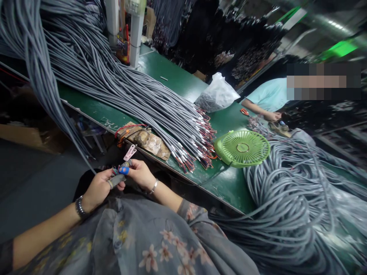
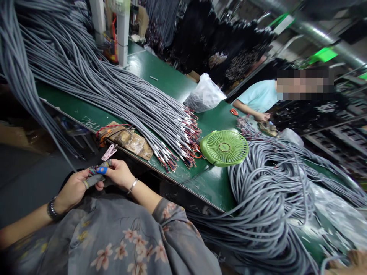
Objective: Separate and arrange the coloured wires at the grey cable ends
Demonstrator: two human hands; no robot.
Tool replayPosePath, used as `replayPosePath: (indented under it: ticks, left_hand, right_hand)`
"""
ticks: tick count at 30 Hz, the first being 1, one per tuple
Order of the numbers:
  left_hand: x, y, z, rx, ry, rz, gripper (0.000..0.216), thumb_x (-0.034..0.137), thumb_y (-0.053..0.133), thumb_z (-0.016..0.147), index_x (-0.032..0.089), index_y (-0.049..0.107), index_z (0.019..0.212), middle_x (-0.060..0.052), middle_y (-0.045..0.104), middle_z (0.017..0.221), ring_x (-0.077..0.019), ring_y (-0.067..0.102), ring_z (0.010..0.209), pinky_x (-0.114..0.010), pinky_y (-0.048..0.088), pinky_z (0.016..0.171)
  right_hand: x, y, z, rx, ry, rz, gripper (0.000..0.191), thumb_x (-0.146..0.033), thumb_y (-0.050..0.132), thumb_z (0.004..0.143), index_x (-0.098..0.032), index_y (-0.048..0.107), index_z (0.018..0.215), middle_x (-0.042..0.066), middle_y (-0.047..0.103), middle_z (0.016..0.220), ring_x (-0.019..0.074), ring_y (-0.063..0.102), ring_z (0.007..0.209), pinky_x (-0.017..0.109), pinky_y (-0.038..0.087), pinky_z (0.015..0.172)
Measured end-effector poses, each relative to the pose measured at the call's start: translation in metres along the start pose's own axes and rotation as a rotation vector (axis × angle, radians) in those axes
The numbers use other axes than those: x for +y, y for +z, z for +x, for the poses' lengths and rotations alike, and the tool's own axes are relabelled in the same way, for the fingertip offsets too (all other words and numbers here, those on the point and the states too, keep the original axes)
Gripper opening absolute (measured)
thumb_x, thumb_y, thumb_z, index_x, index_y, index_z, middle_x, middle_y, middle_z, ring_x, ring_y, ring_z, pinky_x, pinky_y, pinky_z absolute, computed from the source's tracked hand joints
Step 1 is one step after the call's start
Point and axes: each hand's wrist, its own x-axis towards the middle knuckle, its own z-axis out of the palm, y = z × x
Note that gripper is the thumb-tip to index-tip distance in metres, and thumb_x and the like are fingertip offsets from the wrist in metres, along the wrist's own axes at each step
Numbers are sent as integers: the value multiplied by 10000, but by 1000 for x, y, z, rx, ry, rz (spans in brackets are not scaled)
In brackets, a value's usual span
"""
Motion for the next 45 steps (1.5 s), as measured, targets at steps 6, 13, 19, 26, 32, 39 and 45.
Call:
replayPosePath:
  ticks: [6, 13, 19, 26, 32, 39, 45]
  left_hand:
    - [0, 4, -2, 80, -66, -112, 280, 472, 823, 628, 222, 715, 561, -47, 715, 545, -214, 674, 522, -351, 596, 597]
    - [3, 9, 0, 171, -96, -237, 248, 417, 842, 558, 210, 707, 571, -21, 702, 521, -184, 637, 486, -307, 547, 538]
    - [2, 9, 1, 150, -99, -233, 238, 407, 832, 581, 206, 706, 572, -15, 679, 492, -158, 585, 436, -280, 494, 478]
    - [5, 7, -1, 68, -102, -145, 282, 455, 827, 598, 210, 698, 547, -29, 678, 473, -160, 565, 405, -290, 482, 461]
    - [9, 9, 1, -17, -144, -84, 231, 414, 771, 593, 219, 675, 513, -26, 666, 462, -150, 549, 398, -270, 447, 450]
    - [8, 8, 0, -89, -197, -57, 282, 447, 788, 607, 218, 665, 499, -33, 657, 450, -143, 530, 389, -263, 413, 435]
    - [15, 5, 0, 24, -205, -216, 236, 414, 804, 546, 204, 698, 533, -14, 622, 425, -117, 488, 372, -239, 355, 398]
  right_hand:
    - [0, -1, 0, 17, -13, 6, 559, -577, 984, 473, -175, 640, 654, -49, 613, 605, 87, 480, 577, 247, 403, 593]
    - [3, -1, -3, 36, -56, 44, 552, -579, 972, 497, -183, 620, 649, -61, 559, 582, 85, 449, 568, 255, 401, 599]
    - [11, -3, 5, 139, -8, 225, 545, -574, 961, 551, -204, 570, 638, -76, 502, 530, 68, 386, 492, 229, 391, 507]
    - [6, -11, 1, -74, 69, 200, 611, -620, 977, 531, -186, 658, 818, -38, 642, 684, 97, 553, 597, 240, 486, 586]
    - [-1, 3, 0, -86, 11, 85, 529, -491, 1005, 483, -181, 649, 720, -50, 649, 666, 86, 542, 595, 245, 451, 626]
    - [5, -1, 7, 158, -10, 222, 423, -459, 944, 626, -199, 629, 734, -72, 578, 598, 76, 452, 541, 230, 434, 563]
    - [5, -19, 3, 66, 180, 393, 267, -429, 750, 912, -194, 647, 838, -24, 628, 687, 99, 506, 573, 225, 512, 583]
